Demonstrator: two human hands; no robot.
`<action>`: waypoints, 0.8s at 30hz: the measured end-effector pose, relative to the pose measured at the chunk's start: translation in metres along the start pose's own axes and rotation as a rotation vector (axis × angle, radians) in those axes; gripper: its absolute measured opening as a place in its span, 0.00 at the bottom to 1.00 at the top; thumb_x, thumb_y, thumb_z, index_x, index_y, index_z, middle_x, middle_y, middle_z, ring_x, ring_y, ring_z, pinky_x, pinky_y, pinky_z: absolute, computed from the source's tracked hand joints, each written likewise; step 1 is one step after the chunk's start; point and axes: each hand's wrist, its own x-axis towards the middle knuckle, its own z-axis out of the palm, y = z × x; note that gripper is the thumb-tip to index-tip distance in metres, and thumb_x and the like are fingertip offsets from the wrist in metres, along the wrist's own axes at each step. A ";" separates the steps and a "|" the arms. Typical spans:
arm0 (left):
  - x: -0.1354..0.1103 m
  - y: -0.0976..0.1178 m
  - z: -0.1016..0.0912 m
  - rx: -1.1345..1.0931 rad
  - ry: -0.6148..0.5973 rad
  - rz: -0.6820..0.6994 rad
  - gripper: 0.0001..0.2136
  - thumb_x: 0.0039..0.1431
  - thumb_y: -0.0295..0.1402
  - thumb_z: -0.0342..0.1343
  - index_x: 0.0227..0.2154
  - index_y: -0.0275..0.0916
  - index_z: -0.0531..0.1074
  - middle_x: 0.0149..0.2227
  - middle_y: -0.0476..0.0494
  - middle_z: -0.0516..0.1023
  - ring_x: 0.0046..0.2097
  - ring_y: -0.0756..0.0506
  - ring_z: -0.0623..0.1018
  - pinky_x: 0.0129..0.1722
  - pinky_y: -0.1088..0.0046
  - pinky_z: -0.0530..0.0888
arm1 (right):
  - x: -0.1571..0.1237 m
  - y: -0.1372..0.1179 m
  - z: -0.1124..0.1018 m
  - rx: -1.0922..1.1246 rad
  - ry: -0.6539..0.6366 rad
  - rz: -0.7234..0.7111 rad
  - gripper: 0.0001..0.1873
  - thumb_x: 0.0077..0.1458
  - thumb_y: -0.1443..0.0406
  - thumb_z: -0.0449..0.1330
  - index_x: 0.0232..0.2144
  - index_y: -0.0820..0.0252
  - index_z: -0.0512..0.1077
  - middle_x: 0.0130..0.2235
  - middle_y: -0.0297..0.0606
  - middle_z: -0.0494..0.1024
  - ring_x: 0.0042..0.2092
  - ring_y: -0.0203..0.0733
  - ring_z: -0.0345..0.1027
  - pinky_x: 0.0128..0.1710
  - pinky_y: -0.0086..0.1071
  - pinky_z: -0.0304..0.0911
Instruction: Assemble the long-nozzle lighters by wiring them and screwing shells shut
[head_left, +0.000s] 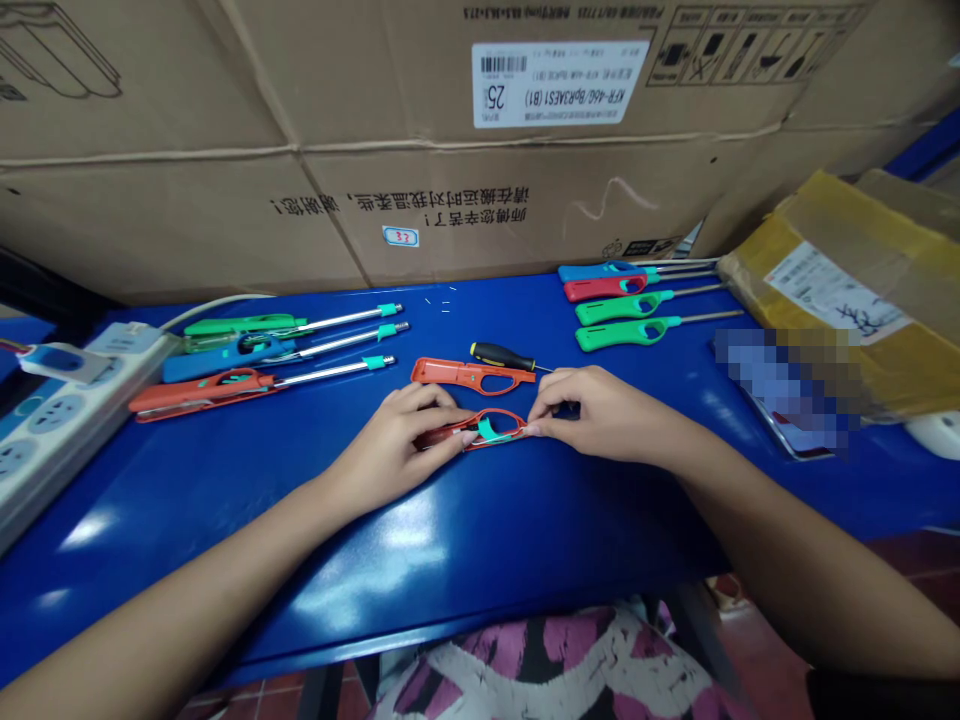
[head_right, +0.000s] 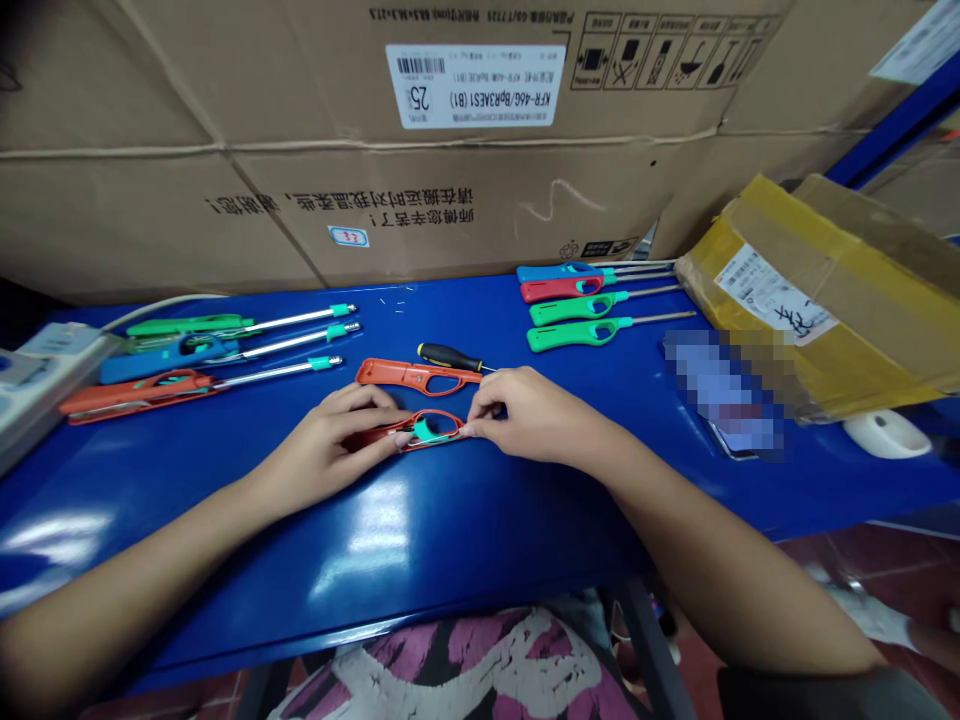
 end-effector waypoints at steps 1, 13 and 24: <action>0.000 -0.001 0.001 0.002 0.003 0.006 0.11 0.67 0.36 0.57 0.48 0.40 0.79 0.38 0.43 0.77 0.40 0.46 0.76 0.42 0.66 0.73 | 0.000 0.001 0.000 0.009 0.004 0.015 0.05 0.57 0.67 0.65 0.30 0.59 0.81 0.34 0.37 0.81 0.37 0.40 0.73 0.40 0.34 0.64; -0.003 -0.003 -0.010 0.048 0.030 0.042 0.14 0.66 0.30 0.56 0.52 0.39 0.77 0.44 0.41 0.78 0.46 0.43 0.75 0.46 0.63 0.73 | 0.002 0.014 -0.006 -0.080 0.065 -0.085 0.01 0.56 0.68 0.66 0.32 0.59 0.78 0.37 0.38 0.78 0.41 0.42 0.70 0.43 0.35 0.63; -0.002 -0.006 -0.016 0.012 -0.066 0.029 0.14 0.67 0.28 0.52 0.50 0.39 0.77 0.44 0.41 0.78 0.45 0.44 0.76 0.48 0.62 0.74 | 0.009 0.008 0.024 -0.214 0.162 -0.207 0.05 0.61 0.64 0.64 0.31 0.58 0.75 0.38 0.36 0.77 0.44 0.43 0.67 0.46 0.39 0.57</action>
